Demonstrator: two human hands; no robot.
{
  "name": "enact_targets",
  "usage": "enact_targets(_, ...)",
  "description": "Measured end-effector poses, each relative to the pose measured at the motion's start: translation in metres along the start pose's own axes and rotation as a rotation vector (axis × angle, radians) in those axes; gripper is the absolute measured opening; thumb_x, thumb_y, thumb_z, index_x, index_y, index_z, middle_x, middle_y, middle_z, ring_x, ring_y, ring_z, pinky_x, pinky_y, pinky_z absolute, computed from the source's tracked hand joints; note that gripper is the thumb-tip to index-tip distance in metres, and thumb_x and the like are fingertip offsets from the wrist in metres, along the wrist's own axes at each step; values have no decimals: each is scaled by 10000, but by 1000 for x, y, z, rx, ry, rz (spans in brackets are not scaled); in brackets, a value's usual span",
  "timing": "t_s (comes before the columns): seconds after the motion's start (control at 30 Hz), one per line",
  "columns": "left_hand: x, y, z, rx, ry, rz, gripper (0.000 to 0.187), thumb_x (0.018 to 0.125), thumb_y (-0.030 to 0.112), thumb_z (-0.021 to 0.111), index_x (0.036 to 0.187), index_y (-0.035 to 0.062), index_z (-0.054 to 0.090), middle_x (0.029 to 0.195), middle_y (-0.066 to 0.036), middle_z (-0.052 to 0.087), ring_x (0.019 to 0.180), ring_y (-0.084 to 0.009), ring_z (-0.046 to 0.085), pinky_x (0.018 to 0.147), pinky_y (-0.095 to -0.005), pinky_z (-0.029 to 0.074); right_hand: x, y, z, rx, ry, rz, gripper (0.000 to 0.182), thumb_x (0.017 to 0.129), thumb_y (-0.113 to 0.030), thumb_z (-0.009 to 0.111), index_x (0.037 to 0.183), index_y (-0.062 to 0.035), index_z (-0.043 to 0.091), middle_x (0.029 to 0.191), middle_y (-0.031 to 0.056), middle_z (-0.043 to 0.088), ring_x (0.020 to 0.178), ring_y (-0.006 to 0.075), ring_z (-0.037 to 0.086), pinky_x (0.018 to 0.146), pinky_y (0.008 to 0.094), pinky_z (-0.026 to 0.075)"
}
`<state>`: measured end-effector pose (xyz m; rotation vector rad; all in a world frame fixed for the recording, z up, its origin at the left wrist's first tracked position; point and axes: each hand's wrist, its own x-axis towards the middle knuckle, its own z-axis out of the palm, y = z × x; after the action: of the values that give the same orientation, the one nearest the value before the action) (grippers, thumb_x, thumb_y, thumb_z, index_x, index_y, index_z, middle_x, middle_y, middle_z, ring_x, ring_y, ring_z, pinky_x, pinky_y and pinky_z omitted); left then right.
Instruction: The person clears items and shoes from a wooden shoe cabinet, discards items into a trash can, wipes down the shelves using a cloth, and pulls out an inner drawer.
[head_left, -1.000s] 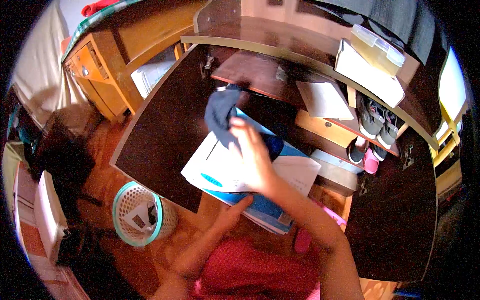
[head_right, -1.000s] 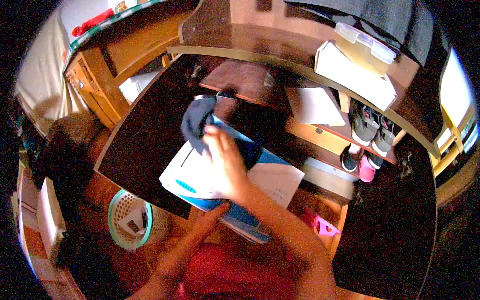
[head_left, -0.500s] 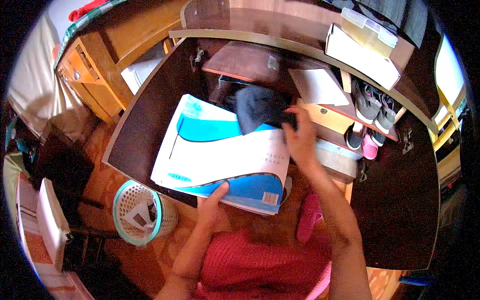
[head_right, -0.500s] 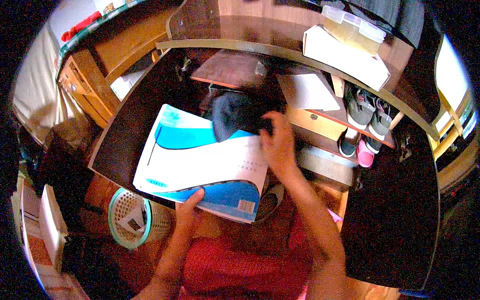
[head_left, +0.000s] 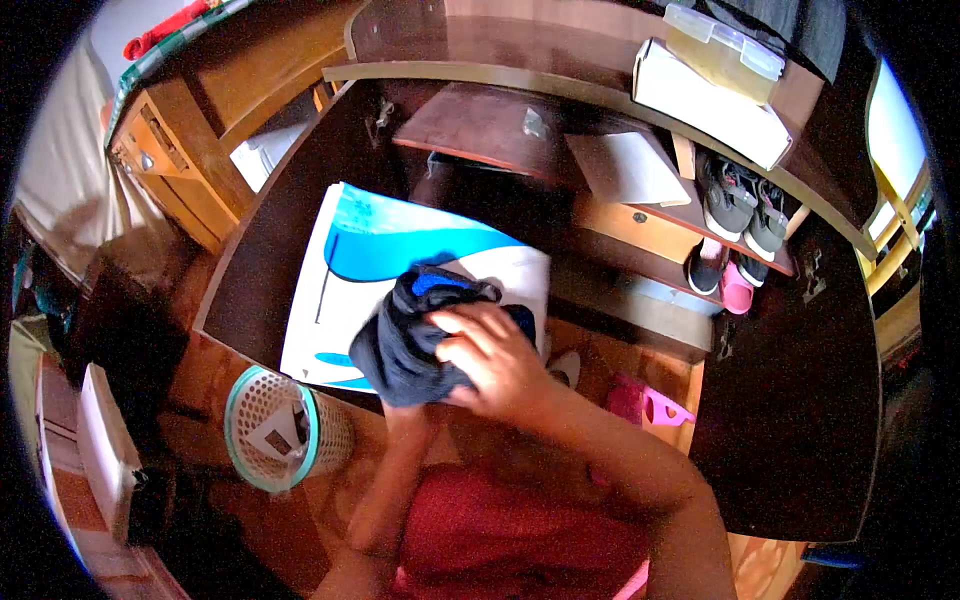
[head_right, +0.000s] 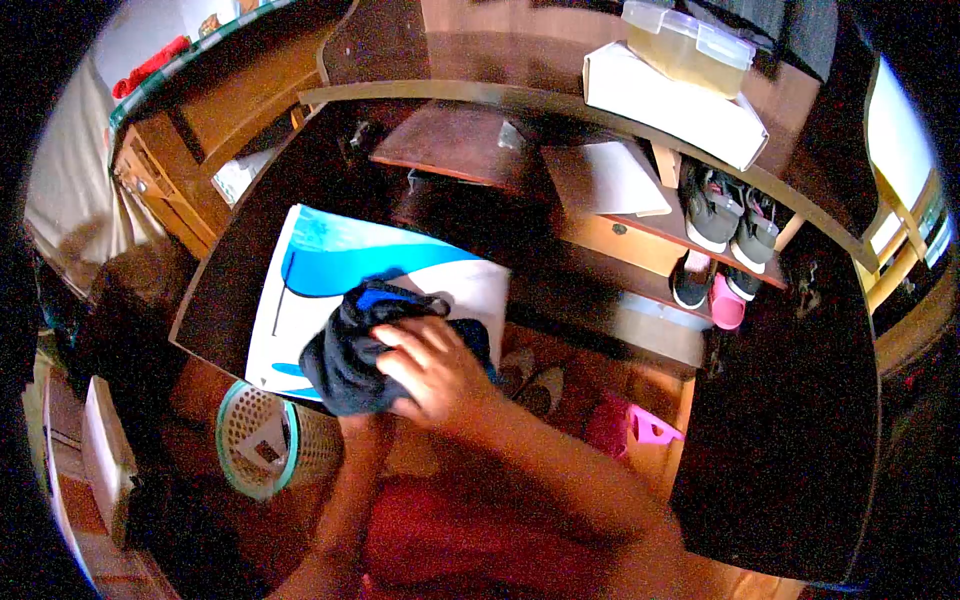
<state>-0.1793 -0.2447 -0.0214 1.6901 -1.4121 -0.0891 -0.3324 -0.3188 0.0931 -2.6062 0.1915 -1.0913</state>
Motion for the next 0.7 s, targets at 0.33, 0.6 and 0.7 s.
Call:
enact_targets(0.33,11,100,-62,-1240,5,-700,561,727,191,615,1196,-33,408,1043,-165,535,964,-280,530,861,-402,412,-82,62,-52,923,579,1159,638,837,-245,461,1391,-53,209,1351,159,371,1177,296,418,979,373,327)
enact_targets(0.6,70,112,-64,-1427,6,-420,554,746,-9,614,1213,-110,332,1107,-205,517,980,-272,564,846,-352,492,-22,23,-87,1191,465,1013,832,800,-664,403,1377,-79,270,1393,137,308,1290,259,256,1074,416,141)
enact_targets(0.7,126,135,-77,-1495,91,-345,462,774,-36,561,1184,-125,369,1125,-218,520,994,-282,572,861,-352,504,18,3,-110,1088,445,767,614,839,-403,581,1299,-59,365,1124,131,528,961,205,528,829,336,425)
